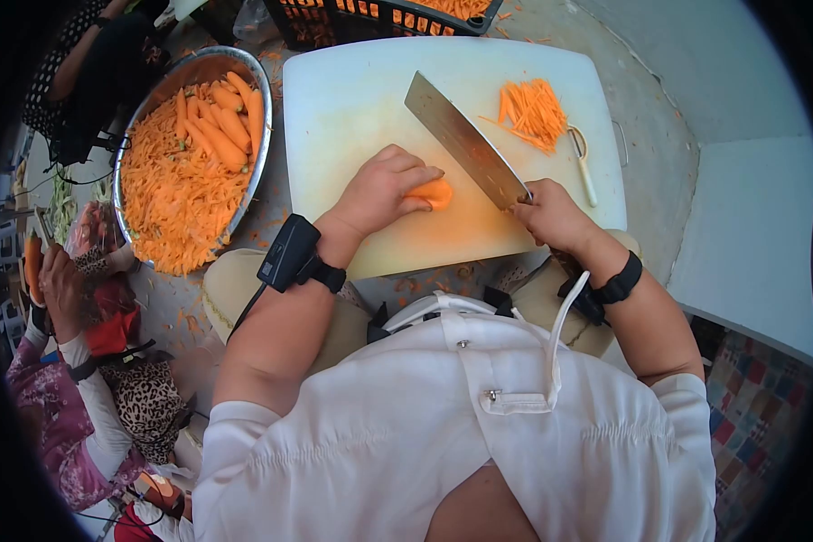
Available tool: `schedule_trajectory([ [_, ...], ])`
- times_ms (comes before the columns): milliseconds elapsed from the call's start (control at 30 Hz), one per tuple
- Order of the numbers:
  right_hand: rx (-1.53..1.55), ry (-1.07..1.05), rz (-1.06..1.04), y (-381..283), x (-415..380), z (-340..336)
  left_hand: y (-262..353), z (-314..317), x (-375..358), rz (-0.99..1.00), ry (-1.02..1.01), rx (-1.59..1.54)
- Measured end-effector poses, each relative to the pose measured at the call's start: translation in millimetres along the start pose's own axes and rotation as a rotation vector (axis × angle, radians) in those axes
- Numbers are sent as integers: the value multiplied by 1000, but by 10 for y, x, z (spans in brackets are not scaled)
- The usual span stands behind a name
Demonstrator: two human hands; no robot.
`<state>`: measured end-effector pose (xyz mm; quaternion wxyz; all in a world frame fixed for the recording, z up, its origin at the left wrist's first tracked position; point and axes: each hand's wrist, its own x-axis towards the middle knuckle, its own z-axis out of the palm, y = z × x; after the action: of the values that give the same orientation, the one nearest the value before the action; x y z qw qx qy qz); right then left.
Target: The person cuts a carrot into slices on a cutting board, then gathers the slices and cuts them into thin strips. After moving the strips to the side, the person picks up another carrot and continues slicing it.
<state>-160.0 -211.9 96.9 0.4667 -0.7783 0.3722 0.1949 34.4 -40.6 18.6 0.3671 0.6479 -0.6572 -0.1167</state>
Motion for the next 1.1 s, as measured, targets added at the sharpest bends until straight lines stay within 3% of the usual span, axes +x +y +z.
schedule_trajectory([
  [200,-61,27,-50,21,-15,22,-11,-20,-27,-67,-19,-75],
  [300,-188,58,-96,-19,-75,37,38,-53,-55,68,74,78],
  [433,-401,64,-125,-42,-141,71,150,-162,-89,-45,104,171],
  [600,-415,119,-194,45,-131,115,209,-215,-164,-108,47,213],
  [900,-524,53,-219,-93,-174,230,165,-117,-240,8,163,220],
  [967,-541,53,-218,-87,-154,230,232,-160,-217,59,222,353],
  [1100,-568,59,-235,-86,-146,227,210,-81,-251,14,177,308],
])
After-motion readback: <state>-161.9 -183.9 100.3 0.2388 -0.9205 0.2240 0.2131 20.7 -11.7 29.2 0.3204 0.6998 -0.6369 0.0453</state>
